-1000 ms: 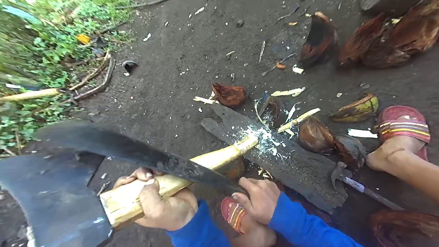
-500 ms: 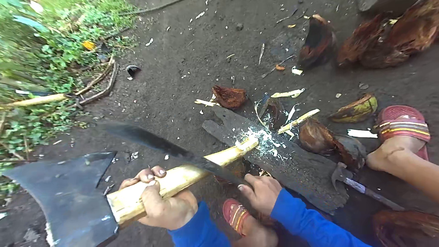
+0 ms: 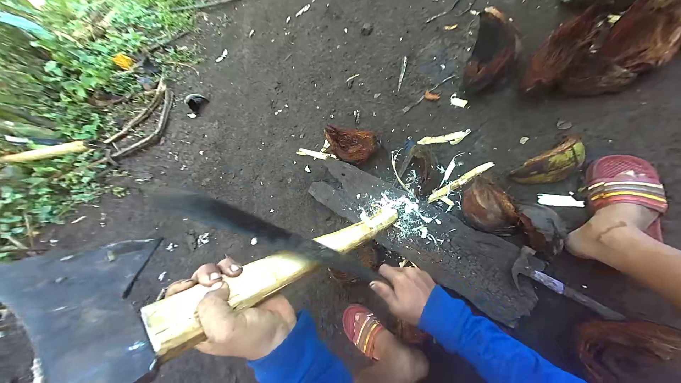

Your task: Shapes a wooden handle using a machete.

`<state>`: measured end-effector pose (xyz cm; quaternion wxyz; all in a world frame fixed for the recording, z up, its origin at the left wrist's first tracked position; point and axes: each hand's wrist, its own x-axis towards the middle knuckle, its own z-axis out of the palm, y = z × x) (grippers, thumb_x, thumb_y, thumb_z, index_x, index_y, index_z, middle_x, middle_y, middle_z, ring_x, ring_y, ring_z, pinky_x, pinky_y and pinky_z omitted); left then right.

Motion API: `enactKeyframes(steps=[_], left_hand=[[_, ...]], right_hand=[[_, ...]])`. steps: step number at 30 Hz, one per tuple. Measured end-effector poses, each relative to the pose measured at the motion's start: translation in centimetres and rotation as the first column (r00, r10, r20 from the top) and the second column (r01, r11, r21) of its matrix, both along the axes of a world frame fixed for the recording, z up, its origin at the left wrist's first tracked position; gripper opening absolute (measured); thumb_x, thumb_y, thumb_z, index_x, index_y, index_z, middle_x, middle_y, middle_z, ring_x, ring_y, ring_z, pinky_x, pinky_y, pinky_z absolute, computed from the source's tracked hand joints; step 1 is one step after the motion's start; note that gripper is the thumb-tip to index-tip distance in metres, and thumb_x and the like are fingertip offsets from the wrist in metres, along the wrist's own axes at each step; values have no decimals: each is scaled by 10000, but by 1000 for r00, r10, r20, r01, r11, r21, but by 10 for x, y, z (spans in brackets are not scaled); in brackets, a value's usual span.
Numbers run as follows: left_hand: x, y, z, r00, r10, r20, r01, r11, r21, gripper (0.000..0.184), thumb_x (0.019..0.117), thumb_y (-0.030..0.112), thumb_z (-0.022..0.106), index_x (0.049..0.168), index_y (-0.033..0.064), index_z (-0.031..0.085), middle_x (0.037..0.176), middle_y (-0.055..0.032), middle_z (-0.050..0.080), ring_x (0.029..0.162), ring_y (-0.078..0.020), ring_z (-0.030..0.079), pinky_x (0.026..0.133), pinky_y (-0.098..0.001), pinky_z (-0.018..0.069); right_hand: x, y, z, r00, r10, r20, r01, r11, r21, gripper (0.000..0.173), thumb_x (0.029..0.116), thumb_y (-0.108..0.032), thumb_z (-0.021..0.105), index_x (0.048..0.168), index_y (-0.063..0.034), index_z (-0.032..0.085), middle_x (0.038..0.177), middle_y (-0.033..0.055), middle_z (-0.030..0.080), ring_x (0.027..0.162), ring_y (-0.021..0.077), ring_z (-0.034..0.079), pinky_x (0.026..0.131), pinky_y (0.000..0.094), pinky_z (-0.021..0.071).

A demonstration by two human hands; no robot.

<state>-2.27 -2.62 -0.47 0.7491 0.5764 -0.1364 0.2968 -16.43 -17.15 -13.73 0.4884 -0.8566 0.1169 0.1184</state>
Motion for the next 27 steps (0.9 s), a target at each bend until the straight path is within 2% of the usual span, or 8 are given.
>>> enactKeyframes(steps=[3,7,11,13,16,17,21,27], left_hand=[[9,6,-5,999,-49,10,49,999,-19,243,890,-69,327,1039,48,479,811,-22,570,727,-139,615,709,-281,560],[15,15,-8,996,-75,38,76,997,-27,259,871,-68,347,1031,72,494,827,5,590,738,-116,626,710,-263,561],[7,3,-5,998,-49,27,50,998,-30,254,881,-74,339,1051,54,477,826,-7,586,734,-122,628,706,-267,568],[2,1,-2,1000,-15,5,15,1000,-27,243,886,-79,331,1049,42,465,822,-20,570,732,-131,615,711,-279,564],[2,9,-5,997,-73,37,74,997,-27,248,890,-68,331,1031,64,486,821,-10,587,739,-130,629,709,-273,567],[3,11,-6,995,-88,48,89,996,-26,252,892,-66,331,1028,72,492,822,-2,592,736,-124,632,706,-267,568],[4,6,-7,996,-68,56,69,997,-24,258,888,-70,325,1033,74,483,809,15,586,721,-103,627,692,-250,563],[6,5,-3,999,-30,16,31,999,-16,257,889,-79,314,1035,62,472,820,0,578,733,-113,626,709,-255,564]], right_hand=[[0,-14,-53,984,-58,-166,56,998,-17,693,1062,-596,254,1115,-48,675,913,201,724,948,414,725,803,613,562],[5,-11,-23,962,-33,-270,26,999,-31,764,1052,-663,215,1213,-65,663,1008,209,735,1037,407,718,873,607,557],[7,3,34,997,59,-58,-59,998,-12,729,1047,-660,268,1143,-54,663,943,186,726,926,400,730,768,607,569],[5,9,31,998,42,44,-40,998,-52,719,1032,-673,306,1074,-55,673,907,178,722,851,394,737,685,601,574],[10,-16,-27,961,-89,-262,91,996,-4,720,1063,-631,274,1228,-64,686,1069,227,735,1051,434,710,879,659,543],[12,-23,-46,940,-129,-315,138,990,8,734,1068,-626,247,1219,-63,692,1087,228,731,1080,426,700,909,652,533],[12,-27,-43,914,-129,-385,125,992,-37,774,1057,-665,200,1286,-80,651,1158,207,722,1150,392,685,956,603,531],[13,-2,16,993,61,-97,-59,998,29,717,1051,-648,265,1154,-57,656,958,191,726,954,403,725,796,618,560]])
